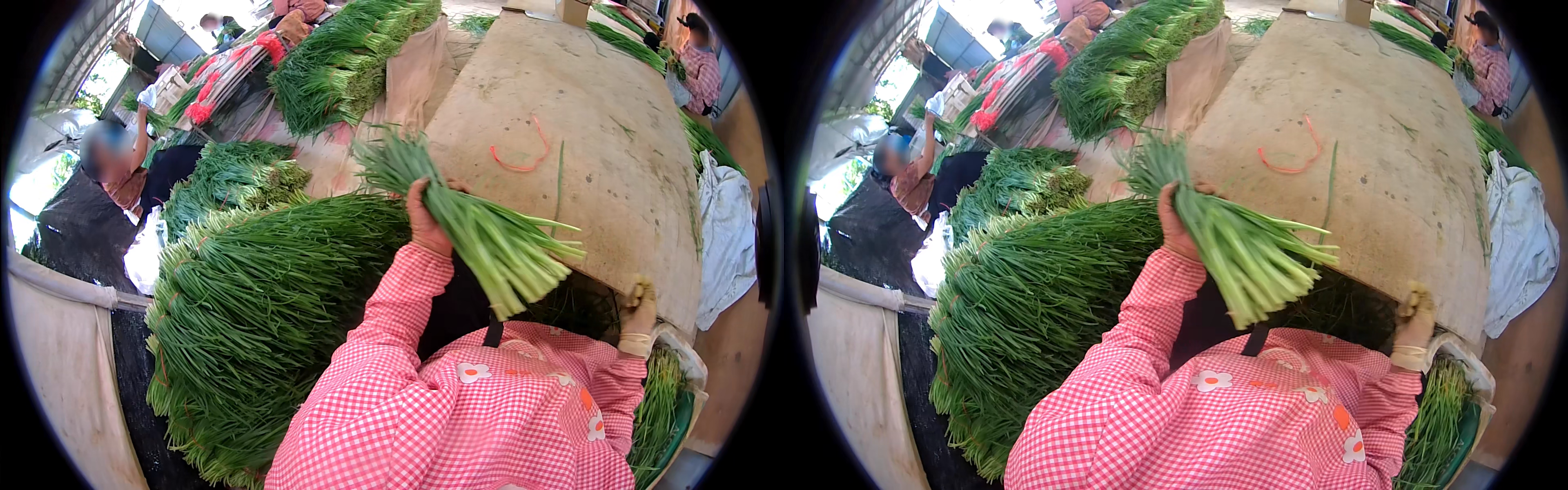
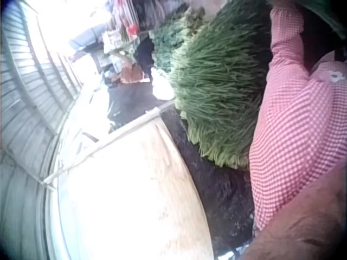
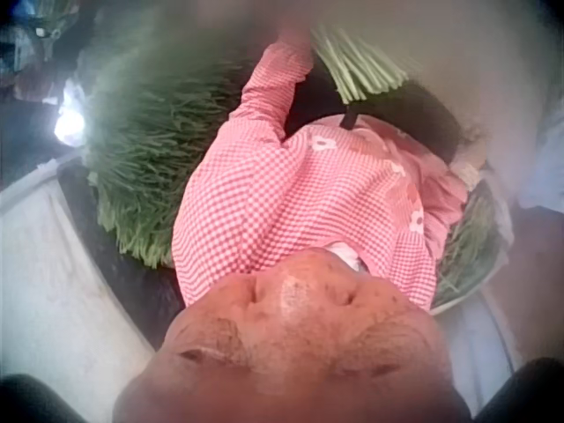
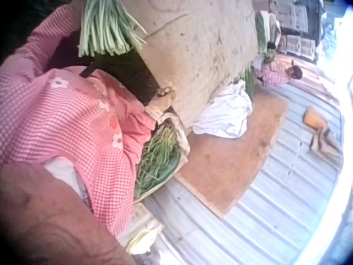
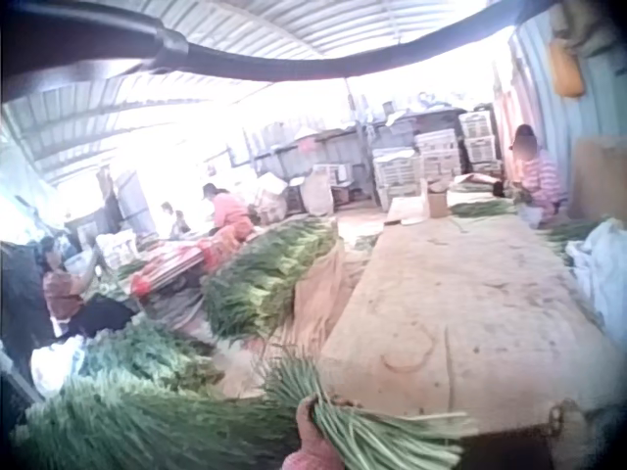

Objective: The person sorts green onions from a plastic basket by hand, aligns the stalks to remove debris, and organizes them into neat bundles on a wooden board.

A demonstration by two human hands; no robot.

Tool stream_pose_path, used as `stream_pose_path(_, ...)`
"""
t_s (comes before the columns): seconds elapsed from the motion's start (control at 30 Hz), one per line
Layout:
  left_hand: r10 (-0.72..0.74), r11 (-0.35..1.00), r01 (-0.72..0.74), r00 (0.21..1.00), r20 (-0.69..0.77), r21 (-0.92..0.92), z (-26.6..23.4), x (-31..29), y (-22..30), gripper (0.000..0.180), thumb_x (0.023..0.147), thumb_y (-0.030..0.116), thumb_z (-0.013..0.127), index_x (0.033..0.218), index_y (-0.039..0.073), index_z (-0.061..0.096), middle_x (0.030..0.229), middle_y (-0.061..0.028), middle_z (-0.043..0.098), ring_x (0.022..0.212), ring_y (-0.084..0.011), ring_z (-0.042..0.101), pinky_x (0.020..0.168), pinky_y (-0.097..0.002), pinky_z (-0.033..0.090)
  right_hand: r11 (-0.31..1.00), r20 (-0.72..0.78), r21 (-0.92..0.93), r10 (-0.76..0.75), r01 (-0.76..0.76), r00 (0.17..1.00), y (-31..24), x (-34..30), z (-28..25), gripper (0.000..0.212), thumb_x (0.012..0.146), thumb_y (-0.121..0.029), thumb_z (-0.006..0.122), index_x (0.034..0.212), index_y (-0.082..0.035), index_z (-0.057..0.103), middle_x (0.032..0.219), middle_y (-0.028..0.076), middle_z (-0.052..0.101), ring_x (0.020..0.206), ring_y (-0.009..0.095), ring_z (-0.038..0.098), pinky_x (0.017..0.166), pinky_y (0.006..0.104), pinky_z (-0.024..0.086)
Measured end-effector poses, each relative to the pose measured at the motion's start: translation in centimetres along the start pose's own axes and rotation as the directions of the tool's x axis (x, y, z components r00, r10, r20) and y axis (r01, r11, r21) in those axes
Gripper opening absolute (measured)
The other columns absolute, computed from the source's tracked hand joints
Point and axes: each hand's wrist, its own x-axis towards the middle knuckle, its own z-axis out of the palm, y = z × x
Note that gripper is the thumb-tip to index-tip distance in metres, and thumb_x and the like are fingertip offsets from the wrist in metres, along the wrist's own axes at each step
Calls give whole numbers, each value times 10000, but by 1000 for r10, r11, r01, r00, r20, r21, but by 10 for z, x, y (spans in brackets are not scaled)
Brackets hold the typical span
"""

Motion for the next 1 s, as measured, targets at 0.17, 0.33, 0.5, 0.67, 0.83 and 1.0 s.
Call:
stream_pose_path(0.17,64,949,25,961,269,-314,3,-5,35,275,773,269,566,951,71,498,774,36,538,739,-117,536,772,-330,442,164,142,-964,-355,211,924,-26,23,-124,250,867,-200,527,1040,-23,561,866,77,572,753,170,545,629,270,446)
stream_pose_path(0.33,102,940,51,901,422,-337,-20,1,49,283,781,250,571,970,77,452,762,44,508,739,-96,505,819,-293,400,-150,326,-942,-200,300,924,-35,-18,-16,339,804,-147,594,1110,-15,532,1063,210,548,1028,331,506,916,363,380)
stream_pose_path(0.5,59,933,129,866,497,-337,-20,3,36,301,776,229,586,978,60,440,768,31,492,751,-96,494,828,-283,384,661,469,-703,155,262,869,-18,-43,123,343,845,-128,563,1167,-31,491,1080,105,546,986,159,512,874,284,407)
stream_pose_path(0.67,15,930,172,865,501,-324,-20,7,21,305,778,225,590,982,60,434,775,27,483,759,-101,482,832,-291,377,869,703,-491,353,63,617,36,-51,191,373,890,-201,520,1221,-39,458,1034,72,546,937,138,516,819,264,427)
stream_pose_path(0.83,55,923,138,878,476,-360,-31,5,42,318,789,224,580,1008,63,415,795,16,480,771,-110,484,846,-304,374,452,463,-880,750,145,472,36,-33,201,199,855,-183,554,1001,-48,565,739,45,601,618,139,555,568,275,459)
stream_pose_path(1.0,90,918,87,905,417,-388,-49,9,62,324,777,190,588,1015,60,410,807,6,483,776,-121,494,862,-307,376,310,586,-806,300,504,752,74,43,183,279,808,-263,574,998,-59,564,899,150,612,856,359,576,746,404,453)
